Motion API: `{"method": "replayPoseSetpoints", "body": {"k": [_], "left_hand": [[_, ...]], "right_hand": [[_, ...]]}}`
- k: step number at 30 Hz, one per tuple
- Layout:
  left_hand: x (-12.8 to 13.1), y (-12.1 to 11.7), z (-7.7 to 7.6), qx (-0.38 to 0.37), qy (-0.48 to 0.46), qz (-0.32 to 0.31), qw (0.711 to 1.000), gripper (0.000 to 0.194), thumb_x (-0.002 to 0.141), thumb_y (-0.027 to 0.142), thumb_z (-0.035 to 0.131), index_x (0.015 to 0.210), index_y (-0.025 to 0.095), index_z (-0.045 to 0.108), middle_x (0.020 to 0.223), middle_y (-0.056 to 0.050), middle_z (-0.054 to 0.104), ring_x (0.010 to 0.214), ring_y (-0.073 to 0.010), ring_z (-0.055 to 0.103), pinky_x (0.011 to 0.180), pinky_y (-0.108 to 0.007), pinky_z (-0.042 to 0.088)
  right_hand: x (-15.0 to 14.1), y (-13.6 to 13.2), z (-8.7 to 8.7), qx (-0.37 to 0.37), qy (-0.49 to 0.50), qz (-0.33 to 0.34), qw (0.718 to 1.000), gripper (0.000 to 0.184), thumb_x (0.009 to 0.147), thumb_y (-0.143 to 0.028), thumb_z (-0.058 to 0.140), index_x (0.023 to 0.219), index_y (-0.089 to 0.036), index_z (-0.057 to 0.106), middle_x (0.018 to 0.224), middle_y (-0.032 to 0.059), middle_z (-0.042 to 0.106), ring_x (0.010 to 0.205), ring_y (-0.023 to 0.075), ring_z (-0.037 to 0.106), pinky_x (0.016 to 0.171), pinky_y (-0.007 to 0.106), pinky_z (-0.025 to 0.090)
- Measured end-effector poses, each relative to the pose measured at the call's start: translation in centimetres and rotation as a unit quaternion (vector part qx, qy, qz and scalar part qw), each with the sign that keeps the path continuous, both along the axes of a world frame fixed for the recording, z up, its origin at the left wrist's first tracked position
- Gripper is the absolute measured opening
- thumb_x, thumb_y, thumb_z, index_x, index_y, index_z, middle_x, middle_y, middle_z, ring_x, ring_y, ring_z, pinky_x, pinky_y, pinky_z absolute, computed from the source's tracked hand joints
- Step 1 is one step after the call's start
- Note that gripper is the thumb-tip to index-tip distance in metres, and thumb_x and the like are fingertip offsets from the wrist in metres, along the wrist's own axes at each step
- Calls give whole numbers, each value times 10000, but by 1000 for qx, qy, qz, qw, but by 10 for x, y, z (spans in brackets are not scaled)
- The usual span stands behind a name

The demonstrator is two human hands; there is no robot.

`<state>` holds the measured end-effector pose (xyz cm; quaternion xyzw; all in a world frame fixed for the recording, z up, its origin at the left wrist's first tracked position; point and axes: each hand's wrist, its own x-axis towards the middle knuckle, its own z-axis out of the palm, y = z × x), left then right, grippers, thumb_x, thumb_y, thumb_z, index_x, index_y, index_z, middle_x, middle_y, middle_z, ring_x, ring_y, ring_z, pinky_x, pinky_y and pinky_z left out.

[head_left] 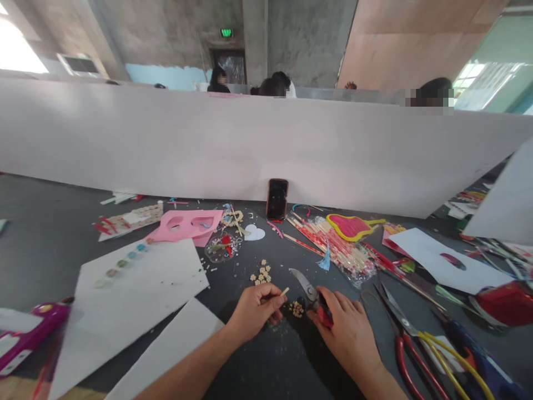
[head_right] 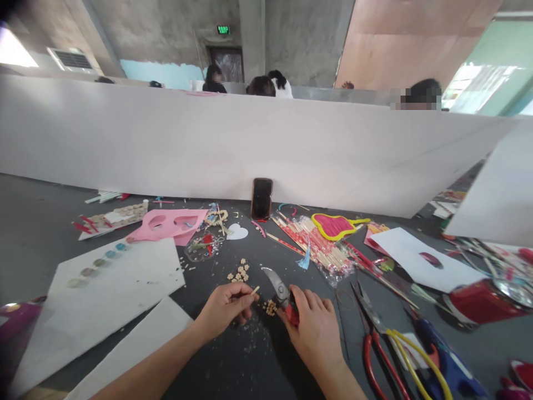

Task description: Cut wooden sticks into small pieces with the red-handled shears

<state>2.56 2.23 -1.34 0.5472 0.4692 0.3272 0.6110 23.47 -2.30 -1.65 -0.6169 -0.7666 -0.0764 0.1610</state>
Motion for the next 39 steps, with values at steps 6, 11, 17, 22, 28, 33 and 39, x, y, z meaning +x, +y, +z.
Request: {"method": "replayPoseSetpoints", "body": {"k": [6, 11, 17, 22, 28, 33, 39], "left_hand": [[0, 1, 2, 5, 0, 19, 1000, 265, 704, 399, 602, 722, 135, 621, 501, 13, 593, 441, -111, 561, 452, -200, 445], [-2, 5, 2, 33, -31, 51, 998, 296, 722, 417, 590, 734, 124, 624, 506, 6, 582, 443, -103, 543, 456, -202, 455], [-4, 7, 0, 59, -73, 99, 991, 300, 720, 422, 599, 733, 122, 606, 510, 15, 563, 448, -101, 531, 442, -201, 456], [-5, 9, -2, 59, -81, 111, 989, 287, 718, 419, 601, 722, 132, 599, 474, 28, 537, 424, -98, 516, 438, -199, 452], [-3, 12, -4, 44, -108, 118, 986, 298, 701, 434, 608, 696, 138, 588, 453, 34, 517, 401, -94, 504, 419, -194, 431], [-1, 13, -10, 37, -109, 109, 987, 278, 706, 423, 599, 689, 145, 588, 458, 35, 517, 407, -96, 498, 425, -194, 423], [2, 14, -13, 19, -118, 103, 987, 257, 718, 398, 585, 659, 151, 549, 453, 39, 482, 407, -92, 465, 406, -189, 387]], "right_hand": [[15, 6, -3, -18, -18, -88, 996, 475, 805, -501, 488, 1173, -206, 431, 1000, 79, 621, 922, 256, 575, 713, 375, 379], [29, 12, -2, -28, -33, -171, 984, 532, 789, -543, 481, 1193, -203, 424, 1033, 104, 604, 949, 298, 552, 704, 409, 396], [26, 11, 6, 43, -15, -145, 988, 349, 844, -429, 426, 1099, -212, 526, 1126, 105, 533, 1005, 296, 483, 769, 456, 403], [22, 19, 19, 31, 101, -18, 994, 305, 848, -358, 428, 1105, -214, 507, 1119, 98, 516, 1046, 232, 480, 859, 408, 420], [21, 76, 37, -78, 118, 29, 989, 272, 836, -319, 439, 1069, -216, 534, 1080, 58, 575, 1011, 188, 534, 823, 345, 453], [5, 162, 32, -71, 72, 3, 995, 266, 850, -311, 502, 1069, -164, 543, 1098, 62, 563, 1026, 203, 519, 877, 429, 409], [-18, 239, 13, -67, 32, -56, 996, 306, 857, -340, 505, 1115, -176, 521, 1154, 73, 527, 983, 195, 536, 826, 417, 455]]}}
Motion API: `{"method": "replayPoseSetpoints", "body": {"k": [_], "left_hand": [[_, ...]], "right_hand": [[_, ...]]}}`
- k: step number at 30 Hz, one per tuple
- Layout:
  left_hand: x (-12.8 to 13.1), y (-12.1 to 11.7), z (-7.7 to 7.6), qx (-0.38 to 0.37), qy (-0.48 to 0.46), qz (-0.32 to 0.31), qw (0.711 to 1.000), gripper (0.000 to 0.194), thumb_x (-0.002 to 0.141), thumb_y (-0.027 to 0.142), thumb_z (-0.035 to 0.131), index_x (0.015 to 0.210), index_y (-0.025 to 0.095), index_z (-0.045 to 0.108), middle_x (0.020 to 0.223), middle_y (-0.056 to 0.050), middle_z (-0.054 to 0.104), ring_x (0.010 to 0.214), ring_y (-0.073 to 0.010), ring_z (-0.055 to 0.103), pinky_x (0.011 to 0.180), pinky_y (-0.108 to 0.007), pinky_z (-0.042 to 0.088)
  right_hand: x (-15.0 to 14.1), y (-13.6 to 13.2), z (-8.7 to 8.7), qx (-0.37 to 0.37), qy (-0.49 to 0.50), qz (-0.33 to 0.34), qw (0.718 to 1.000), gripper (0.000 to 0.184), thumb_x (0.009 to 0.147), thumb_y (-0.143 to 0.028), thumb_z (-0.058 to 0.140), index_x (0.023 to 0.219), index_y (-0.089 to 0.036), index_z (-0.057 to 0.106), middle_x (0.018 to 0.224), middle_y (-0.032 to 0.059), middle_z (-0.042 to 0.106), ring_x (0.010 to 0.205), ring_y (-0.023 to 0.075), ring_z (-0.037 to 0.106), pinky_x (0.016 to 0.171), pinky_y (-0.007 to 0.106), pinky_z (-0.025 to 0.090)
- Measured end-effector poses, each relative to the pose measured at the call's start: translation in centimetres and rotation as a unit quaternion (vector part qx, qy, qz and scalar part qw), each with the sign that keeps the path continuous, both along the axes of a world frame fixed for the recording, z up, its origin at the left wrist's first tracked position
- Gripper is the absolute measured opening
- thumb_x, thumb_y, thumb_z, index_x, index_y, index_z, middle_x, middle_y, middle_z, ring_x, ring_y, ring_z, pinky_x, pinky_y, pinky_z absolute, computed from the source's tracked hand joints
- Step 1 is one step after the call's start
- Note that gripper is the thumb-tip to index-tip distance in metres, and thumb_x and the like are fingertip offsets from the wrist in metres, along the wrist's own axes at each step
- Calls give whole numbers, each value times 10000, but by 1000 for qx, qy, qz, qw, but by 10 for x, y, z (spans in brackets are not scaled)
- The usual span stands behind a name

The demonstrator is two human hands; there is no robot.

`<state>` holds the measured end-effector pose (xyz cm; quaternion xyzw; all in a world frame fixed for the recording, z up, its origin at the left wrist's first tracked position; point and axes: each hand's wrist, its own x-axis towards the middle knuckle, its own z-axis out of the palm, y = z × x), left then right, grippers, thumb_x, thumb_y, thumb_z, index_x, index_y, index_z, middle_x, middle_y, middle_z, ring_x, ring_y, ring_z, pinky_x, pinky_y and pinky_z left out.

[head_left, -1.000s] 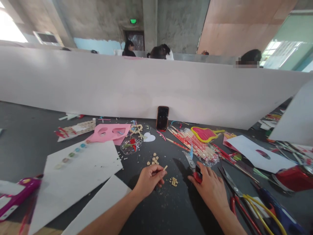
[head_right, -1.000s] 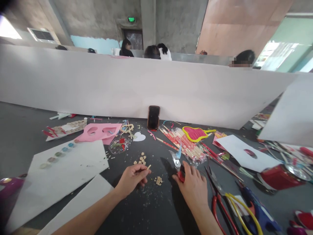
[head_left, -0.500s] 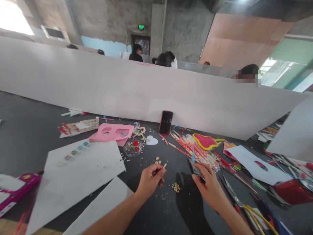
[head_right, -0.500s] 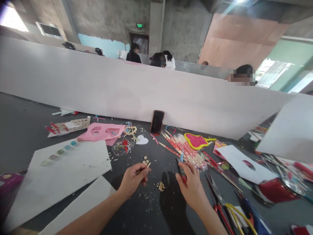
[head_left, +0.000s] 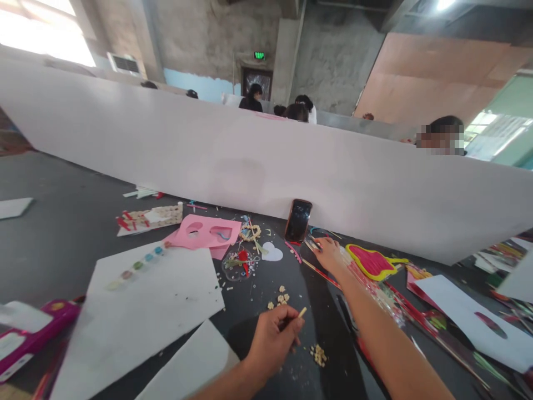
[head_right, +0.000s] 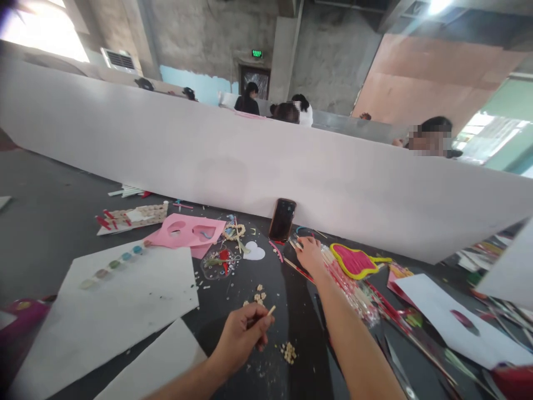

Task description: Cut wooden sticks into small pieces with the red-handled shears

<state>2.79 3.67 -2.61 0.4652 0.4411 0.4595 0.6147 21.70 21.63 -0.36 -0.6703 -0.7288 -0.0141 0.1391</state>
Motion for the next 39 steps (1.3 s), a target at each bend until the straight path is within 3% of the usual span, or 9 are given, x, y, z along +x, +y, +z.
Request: {"method": "replayPoseSetpoints", "body": {"k": [5, 9, 17, 30, 34, 39], "left_hand": [[2, 0, 3, -28, -6, -6, 1000, 267, 707, 402, 592, 644, 151, 530, 454, 35, 472, 410, -90, 451, 403, -189, 373], [3, 1, 4, -44, -1, -13, 999, 279, 693, 414, 593, 636, 148, 529, 453, 33, 460, 410, -91, 444, 395, -192, 373], [4, 3, 2, -62, 4, -9, 998, 287, 680, 421, 596, 637, 144, 529, 436, 36, 450, 399, -88, 436, 392, -188, 355], [3, 3, 2, -65, 13, -15, 998, 282, 685, 413, 593, 642, 142, 530, 446, 36, 457, 404, -86, 431, 393, -187, 366], [3, 3, 2, -53, 14, -21, 998, 250, 709, 379, 569, 657, 137, 534, 445, 34, 468, 396, -83, 423, 397, -190, 366], [0, 3, 6, -36, 14, -6, 999, 218, 720, 342, 559, 648, 138, 534, 455, 34, 470, 415, -90, 453, 410, -190, 375]], "right_hand": [[-9, 35, -14, -26, -14, -12, 999, 332, 850, -339, 516, 1137, -170, 507, 1169, 76, 517, 995, 204, 532, 825, 427, 455], [-12, 48, -20, -55, -17, -30, 998, 337, 852, -340, 514, 1145, -175, 503, 1178, 77, 512, 997, 205, 531, 825, 427, 456], [-13, 52, -23, -86, -19, -61, 994, 345, 851, -348, 513, 1151, -178, 500, 1193, 79, 503, 1014, 211, 522, 839, 437, 446], [-14, 54, -29, -74, -15, -74, 994, 325, 855, -339, 507, 1139, -182, 508, 1183, 77, 510, 1000, 202, 529, 831, 425, 453], [-14, 54, -22, -56, -5, -64, 996, 306, 861, -337, 499, 1126, -185, 516, 1165, 74, 521, 974, 190, 539, 815, 408, 464], [-1, 38, 8, -28, 17, 11, 999, 310, 857, -339, 506, 1116, -170, 519, 1135, 71, 536, 964, 191, 545, 810, 411, 464]]}}
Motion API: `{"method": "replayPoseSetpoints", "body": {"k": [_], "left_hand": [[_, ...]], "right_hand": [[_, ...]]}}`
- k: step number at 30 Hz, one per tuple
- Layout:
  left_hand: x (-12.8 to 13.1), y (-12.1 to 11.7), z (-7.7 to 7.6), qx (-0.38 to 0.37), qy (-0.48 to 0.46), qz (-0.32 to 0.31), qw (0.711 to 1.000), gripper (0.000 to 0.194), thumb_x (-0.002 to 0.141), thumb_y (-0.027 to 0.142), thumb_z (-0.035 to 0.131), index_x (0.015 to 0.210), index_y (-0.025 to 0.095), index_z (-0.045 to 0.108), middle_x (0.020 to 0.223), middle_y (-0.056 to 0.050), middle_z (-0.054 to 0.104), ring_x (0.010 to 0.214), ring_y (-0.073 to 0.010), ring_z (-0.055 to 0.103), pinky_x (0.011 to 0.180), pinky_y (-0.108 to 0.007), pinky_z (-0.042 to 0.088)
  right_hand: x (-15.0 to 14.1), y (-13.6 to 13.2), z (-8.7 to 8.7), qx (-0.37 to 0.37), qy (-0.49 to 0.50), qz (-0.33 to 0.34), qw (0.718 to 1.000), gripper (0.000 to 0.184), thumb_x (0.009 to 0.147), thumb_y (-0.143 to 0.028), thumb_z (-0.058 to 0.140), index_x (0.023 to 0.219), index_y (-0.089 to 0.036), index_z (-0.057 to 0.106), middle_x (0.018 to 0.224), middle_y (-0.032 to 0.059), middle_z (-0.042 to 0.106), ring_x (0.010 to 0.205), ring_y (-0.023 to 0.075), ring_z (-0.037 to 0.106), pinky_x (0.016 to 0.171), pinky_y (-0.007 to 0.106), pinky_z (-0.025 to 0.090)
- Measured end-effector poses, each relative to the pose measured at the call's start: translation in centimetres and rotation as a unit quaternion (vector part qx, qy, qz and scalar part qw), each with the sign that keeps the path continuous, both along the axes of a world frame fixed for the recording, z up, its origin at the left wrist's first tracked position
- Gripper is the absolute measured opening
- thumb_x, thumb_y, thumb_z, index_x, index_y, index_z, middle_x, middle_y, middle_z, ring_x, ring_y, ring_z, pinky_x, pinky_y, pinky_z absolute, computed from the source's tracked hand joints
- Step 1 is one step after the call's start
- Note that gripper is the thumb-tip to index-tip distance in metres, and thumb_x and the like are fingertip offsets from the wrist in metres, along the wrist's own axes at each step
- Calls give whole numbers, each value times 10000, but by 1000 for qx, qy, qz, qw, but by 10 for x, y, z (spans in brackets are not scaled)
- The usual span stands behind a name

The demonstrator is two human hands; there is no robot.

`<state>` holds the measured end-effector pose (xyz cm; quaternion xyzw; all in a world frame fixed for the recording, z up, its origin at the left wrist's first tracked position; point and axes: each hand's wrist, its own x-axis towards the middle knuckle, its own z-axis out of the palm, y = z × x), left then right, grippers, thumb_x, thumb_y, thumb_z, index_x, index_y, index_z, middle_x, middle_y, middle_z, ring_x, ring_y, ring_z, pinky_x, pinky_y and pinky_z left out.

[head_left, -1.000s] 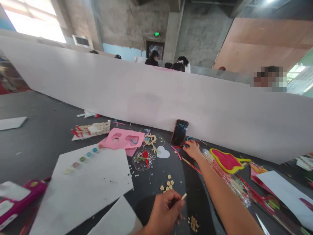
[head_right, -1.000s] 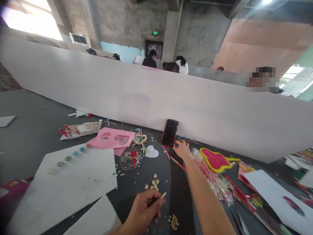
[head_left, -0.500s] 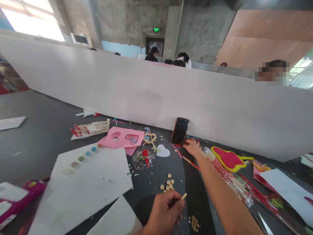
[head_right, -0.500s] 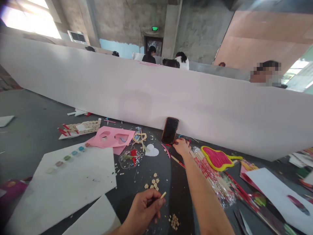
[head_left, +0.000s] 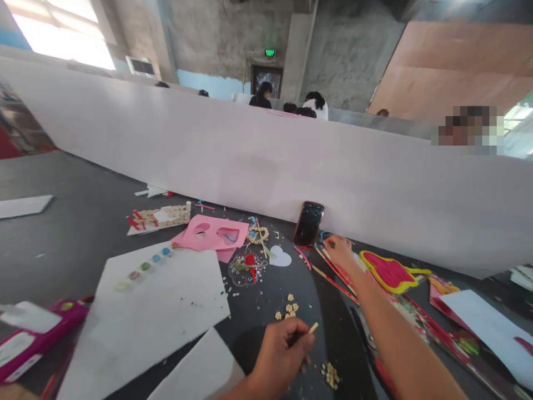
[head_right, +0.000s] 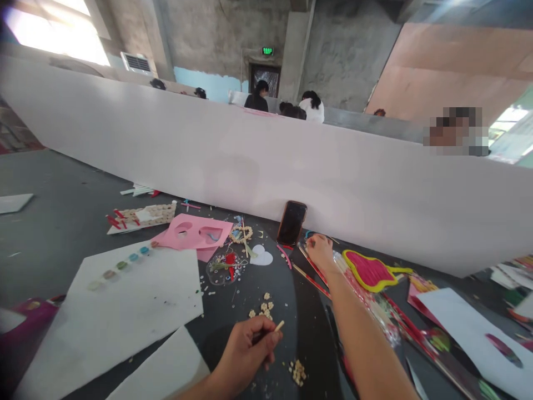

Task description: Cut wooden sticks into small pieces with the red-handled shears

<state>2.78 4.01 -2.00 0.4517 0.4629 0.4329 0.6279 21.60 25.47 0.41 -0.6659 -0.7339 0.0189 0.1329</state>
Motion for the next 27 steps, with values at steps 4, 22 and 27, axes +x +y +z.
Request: {"method": "replayPoseSetpoints", "body": {"k": [4, 22, 27], "left_hand": [[-2, 0, 2, 9, 0, 6, 1000, 210, 727, 341, 558, 657, 145, 534, 459, 40, 477, 414, -89, 465, 419, -189, 388], [-4, -10, -2, 83, 43, -14, 995, 209, 735, 352, 570, 722, 145, 593, 498, 34, 535, 447, -102, 526, 441, -191, 447], [-5, -10, -2, 87, 42, -15, 995, 202, 728, 347, 576, 725, 146, 600, 481, 40, 524, 436, -100, 523, 437, -187, 447]], "right_hand": [[13, -52, 20, -16, 31, 93, 995, 230, 858, -326, 502, 1013, -167, 564, 1064, 54, 570, 939, 176, 548, 820, 397, 450], [5, -248, 15, -34, 86, 152, 984, 199, 810, -146, 437, 827, -223, 620, 893, 26, 633, 909, 159, 536, 824, 299, 418], [46, -267, 26, -14, 67, 39, 997, 190, 848, -255, 384, 877, -232, 570, 883, 27, 638, 834, 169, 580, 750, 305, 443]]}}
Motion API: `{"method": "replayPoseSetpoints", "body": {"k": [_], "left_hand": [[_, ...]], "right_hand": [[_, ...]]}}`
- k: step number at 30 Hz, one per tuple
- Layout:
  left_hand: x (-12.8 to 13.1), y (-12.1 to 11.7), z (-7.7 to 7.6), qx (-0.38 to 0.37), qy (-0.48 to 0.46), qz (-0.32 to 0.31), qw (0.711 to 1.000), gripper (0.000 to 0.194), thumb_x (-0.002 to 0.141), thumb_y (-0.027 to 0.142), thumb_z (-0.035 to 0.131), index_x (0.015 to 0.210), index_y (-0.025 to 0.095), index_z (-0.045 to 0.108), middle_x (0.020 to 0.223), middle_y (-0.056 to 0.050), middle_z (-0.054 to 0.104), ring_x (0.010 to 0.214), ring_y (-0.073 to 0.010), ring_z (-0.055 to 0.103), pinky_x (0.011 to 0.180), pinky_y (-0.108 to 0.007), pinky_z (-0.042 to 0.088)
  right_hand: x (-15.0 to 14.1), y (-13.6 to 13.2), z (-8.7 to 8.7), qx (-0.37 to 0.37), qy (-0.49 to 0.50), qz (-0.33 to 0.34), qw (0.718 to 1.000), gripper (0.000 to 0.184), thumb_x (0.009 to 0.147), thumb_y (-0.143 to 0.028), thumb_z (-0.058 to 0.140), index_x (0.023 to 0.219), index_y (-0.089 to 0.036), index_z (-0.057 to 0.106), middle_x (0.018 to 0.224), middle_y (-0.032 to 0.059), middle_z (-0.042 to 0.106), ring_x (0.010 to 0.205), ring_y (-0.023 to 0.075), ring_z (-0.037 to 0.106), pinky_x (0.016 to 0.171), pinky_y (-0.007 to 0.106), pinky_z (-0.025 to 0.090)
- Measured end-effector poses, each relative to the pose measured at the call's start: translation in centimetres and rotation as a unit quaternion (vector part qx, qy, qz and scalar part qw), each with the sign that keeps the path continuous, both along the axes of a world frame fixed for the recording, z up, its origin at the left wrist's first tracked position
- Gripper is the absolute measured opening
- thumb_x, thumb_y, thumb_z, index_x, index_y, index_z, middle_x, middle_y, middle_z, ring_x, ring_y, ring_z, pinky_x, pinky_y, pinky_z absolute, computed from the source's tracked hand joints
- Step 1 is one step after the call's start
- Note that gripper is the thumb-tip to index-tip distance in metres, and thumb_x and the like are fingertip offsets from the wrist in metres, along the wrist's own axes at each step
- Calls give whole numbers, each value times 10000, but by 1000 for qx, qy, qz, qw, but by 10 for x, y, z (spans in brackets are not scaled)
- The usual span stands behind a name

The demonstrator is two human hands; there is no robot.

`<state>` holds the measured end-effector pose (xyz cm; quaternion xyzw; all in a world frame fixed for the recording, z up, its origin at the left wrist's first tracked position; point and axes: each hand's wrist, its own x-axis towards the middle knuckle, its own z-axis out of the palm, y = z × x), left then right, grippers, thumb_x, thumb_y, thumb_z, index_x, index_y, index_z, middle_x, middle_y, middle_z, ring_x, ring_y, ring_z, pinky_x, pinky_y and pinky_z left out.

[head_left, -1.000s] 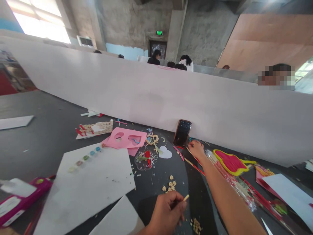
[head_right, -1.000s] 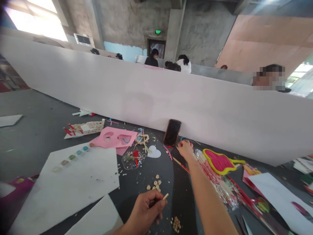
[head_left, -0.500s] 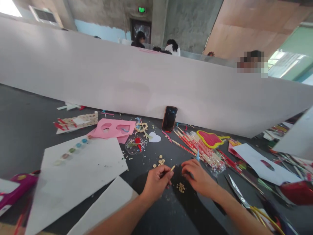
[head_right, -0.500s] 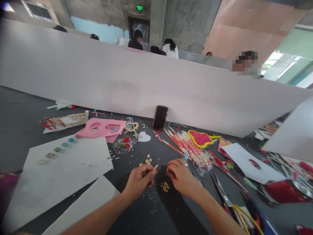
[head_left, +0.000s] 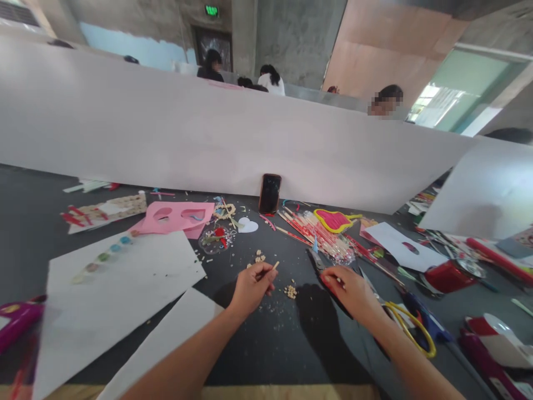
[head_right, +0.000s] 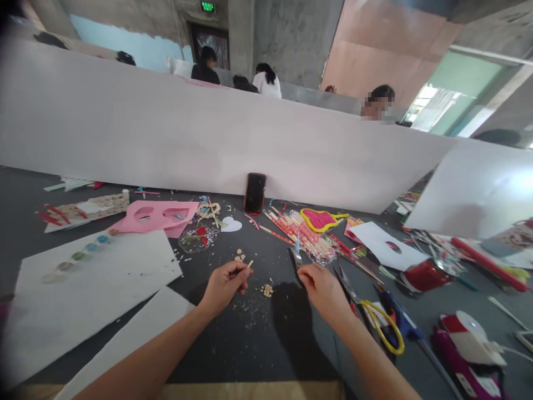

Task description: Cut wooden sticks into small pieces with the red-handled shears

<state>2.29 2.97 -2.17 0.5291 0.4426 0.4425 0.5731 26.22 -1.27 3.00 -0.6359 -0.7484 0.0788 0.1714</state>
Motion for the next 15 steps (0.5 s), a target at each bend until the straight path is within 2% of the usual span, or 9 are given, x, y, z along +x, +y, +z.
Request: {"method": "replayPoseSetpoints", "body": {"k": [3, 7, 11, 15], "left_hand": [[-1, 0, -1, 10, 5, -4, 1000, 204, 732, 348, 577, 735, 146, 608, 490, 36, 531, 446, -100, 527, 440, -185, 449], [-3, 0, -2, 17, 8, -14, 1000, 220, 737, 361, 574, 757, 147, 618, 507, 26, 546, 463, -110, 537, 449, -192, 456], [-2, -1, -2, 23, 20, -18, 999, 241, 729, 378, 580, 764, 145, 630, 519, 17, 565, 465, -115, 542, 454, -194, 457], [-1, -3, -2, 29, 31, -19, 999, 247, 731, 384, 581, 777, 148, 638, 518, 16, 569, 471, -116, 543, 456, -192, 455]], "right_hand": [[22, -13, 0, 5, -23, -55, 998, 195, 843, -287, 366, 867, -230, 551, 859, 40, 632, 805, 190, 583, 724, 325, 439], [34, -23, -13, 3, -51, -85, 995, 209, 834, -302, 380, 883, -208, 559, 896, 76, 612, 834, 210, 566, 760, 349, 423], [27, -23, -26, 3, -68, -96, 993, 214, 806, -351, 471, 922, -195, 562, 954, 92, 590, 906, 237, 531, 817, 387, 395], [13, -18, -32, 10, -63, -90, 994, 223, 776, -330, 533, 941, -182, 547, 1014, 107, 556, 940, 253, 501, 837, 406, 380]]}}
